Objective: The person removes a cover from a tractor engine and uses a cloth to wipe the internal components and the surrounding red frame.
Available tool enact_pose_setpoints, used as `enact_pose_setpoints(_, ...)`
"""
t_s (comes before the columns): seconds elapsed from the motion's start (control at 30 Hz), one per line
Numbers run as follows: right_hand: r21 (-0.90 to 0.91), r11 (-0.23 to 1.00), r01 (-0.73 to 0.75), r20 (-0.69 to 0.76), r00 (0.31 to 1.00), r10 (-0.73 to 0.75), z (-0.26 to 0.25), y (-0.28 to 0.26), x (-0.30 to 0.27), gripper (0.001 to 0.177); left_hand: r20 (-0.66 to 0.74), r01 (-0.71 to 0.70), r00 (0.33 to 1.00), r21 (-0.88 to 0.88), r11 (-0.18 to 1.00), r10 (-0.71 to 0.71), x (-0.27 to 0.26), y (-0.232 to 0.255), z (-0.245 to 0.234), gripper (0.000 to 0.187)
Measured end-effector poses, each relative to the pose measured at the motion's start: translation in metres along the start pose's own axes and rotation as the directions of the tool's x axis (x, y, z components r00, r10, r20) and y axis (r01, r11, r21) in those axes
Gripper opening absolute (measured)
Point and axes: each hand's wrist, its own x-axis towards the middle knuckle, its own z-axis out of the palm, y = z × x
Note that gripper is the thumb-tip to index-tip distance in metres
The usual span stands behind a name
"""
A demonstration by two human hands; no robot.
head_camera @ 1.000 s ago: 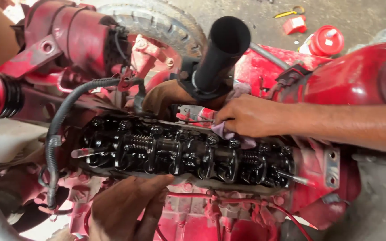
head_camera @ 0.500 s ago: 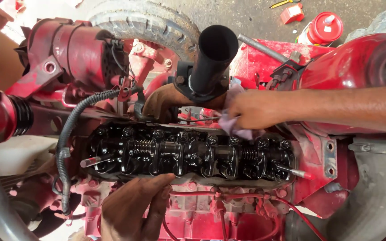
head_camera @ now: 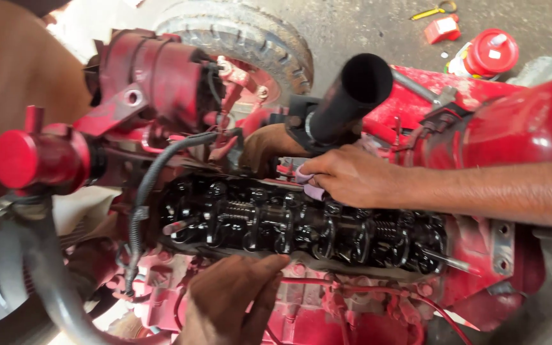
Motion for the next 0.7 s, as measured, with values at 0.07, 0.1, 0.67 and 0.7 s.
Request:
enact_pose_setpoints(0.07,0.057,0.998,0.028,-0.037,0.999,-0.026,0.001,-0.008,0.003,0.03,-0.001,-0.014,1.0,-0.009,1.0,0.014,0.001,0.0,-0.001,0.027)
enact_pose_setpoints(0.1,0.098,0.995,-0.019,-0.033,0.999,0.023,-0.001,-0.013,0.004,0.029,0.003,-0.029,1.0,-0.025,0.999,0.029,0.002,-0.001,-0.001,0.026)
enact_pose_setpoints(0.67,0.288,0.956,0.05,-0.104,0.994,-0.02,0.007,-0.052,0.017,0.033,0.025,-0.009,1.0,-0.054,0.999,0.01,0.002,0.005,-0.01,0.022)
enact_pose_setpoints(0.7,0.305,0.948,0.095,-0.096,0.993,-0.069,0.01,-0.053,0.021,0.033,0.024,-0.018,1.0,-0.056,0.998,0.019,0.002,0.005,-0.01,0.022)
